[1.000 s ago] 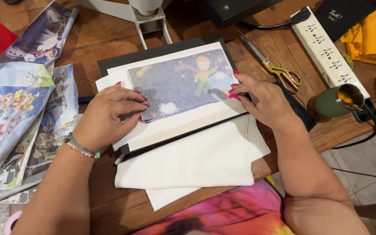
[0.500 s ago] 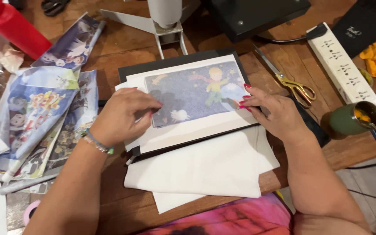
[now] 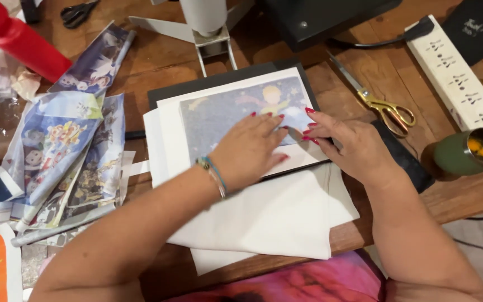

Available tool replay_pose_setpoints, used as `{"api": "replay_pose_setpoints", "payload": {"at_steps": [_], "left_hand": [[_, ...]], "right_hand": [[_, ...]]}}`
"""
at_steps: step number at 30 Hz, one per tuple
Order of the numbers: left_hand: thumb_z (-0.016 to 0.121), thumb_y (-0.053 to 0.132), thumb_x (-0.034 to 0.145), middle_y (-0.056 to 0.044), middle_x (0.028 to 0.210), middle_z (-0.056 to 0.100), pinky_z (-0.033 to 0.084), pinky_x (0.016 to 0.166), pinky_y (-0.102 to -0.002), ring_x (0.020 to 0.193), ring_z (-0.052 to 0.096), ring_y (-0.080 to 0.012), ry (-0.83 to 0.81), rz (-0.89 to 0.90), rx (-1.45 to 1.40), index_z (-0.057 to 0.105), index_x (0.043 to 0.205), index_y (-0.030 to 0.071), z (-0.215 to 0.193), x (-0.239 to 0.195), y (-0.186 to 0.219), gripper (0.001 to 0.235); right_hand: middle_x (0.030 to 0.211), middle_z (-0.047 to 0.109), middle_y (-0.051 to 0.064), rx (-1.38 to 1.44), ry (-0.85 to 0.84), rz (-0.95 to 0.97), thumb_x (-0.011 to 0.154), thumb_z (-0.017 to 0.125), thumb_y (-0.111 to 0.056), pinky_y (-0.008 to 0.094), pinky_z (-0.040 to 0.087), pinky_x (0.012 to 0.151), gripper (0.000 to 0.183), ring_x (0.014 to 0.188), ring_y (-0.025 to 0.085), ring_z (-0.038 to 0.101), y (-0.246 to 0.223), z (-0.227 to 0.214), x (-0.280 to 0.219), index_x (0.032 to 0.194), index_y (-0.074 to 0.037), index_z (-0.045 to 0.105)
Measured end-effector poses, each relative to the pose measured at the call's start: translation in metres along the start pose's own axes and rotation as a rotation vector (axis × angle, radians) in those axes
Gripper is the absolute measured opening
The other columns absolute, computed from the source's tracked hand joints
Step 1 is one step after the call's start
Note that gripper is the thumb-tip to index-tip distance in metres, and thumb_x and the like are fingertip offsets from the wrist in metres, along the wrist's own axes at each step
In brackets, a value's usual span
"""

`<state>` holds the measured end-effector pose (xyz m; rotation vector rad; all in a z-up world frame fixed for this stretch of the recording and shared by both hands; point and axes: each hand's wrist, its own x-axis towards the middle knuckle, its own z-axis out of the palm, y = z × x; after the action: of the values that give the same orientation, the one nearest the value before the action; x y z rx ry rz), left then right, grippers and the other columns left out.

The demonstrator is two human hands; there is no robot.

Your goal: The person tapes a printed picture of a boy and a lamb onto a white backing board inside a black frame. They use pink tape to secure the corners and edges of the picture, smoothing it down to ensure it is flat.

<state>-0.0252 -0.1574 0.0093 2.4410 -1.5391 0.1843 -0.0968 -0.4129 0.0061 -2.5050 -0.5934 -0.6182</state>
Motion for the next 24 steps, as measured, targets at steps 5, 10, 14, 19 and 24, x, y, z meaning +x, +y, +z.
{"api": "replay_pose_setpoints", "payload": {"at_steps": [5,10,14,19,24], "left_hand": [[0.060,0.055,0.097,-0.018,0.149,0.050,0.031,0.120,-0.049,0.145,0.041,-0.0361,-0.060,-0.160,-0.005,0.051,0.146,0.002,-0.002,-0.001,0.047,0.073],[0.059,0.047,0.099,-0.018,0.144,0.053,0.035,0.117,-0.049,0.140,0.046,-0.0370,0.000,-0.240,0.010,0.053,0.143,0.000,0.009,0.008,0.055,0.064],[0.056,0.035,0.102,-0.012,0.128,0.064,0.045,0.108,-0.043,0.129,0.057,-0.0314,0.144,-0.237,0.036,0.064,0.132,0.006,0.032,0.012,0.044,0.042],[0.062,0.022,0.100,-0.011,0.117,0.071,0.051,0.097,-0.041,0.116,0.066,-0.0302,0.277,-0.224,0.086,0.072,0.122,0.011,0.031,0.017,0.047,0.027],[0.066,0.016,0.097,-0.012,0.115,0.073,0.053,0.093,-0.046,0.100,0.066,-0.0336,0.324,-0.178,0.045,0.069,0.116,0.005,0.026,0.019,0.049,0.022]], "right_hand": [[0.101,0.079,-0.010,-0.005,-0.006,-0.043,0.085,0.077,-0.001,0.037,0.059,0.086,0.066,0.096,0.019,0.074,0.004,-0.001,0.001,0.147,-0.014,0.058],[0.101,0.079,-0.009,-0.013,-0.009,-0.052,0.086,0.077,-0.001,0.039,0.060,0.085,0.066,0.096,0.020,0.074,0.007,-0.002,-0.002,0.148,-0.015,0.057],[0.101,0.079,-0.008,-0.027,-0.022,-0.037,0.086,0.077,-0.003,0.041,0.060,0.085,0.067,0.095,0.021,0.074,0.009,-0.001,-0.004,0.148,-0.016,0.057],[0.102,0.079,-0.007,0.000,0.006,-0.075,0.087,0.079,-0.004,0.043,0.059,0.091,0.069,0.097,0.024,0.073,0.016,-0.001,-0.001,0.151,-0.013,0.056],[0.110,0.078,0.011,0.206,-0.080,-0.095,0.095,0.072,0.016,0.035,0.055,0.088,0.073,0.106,0.022,0.075,0.013,-0.011,0.001,0.157,-0.009,0.042]]}}
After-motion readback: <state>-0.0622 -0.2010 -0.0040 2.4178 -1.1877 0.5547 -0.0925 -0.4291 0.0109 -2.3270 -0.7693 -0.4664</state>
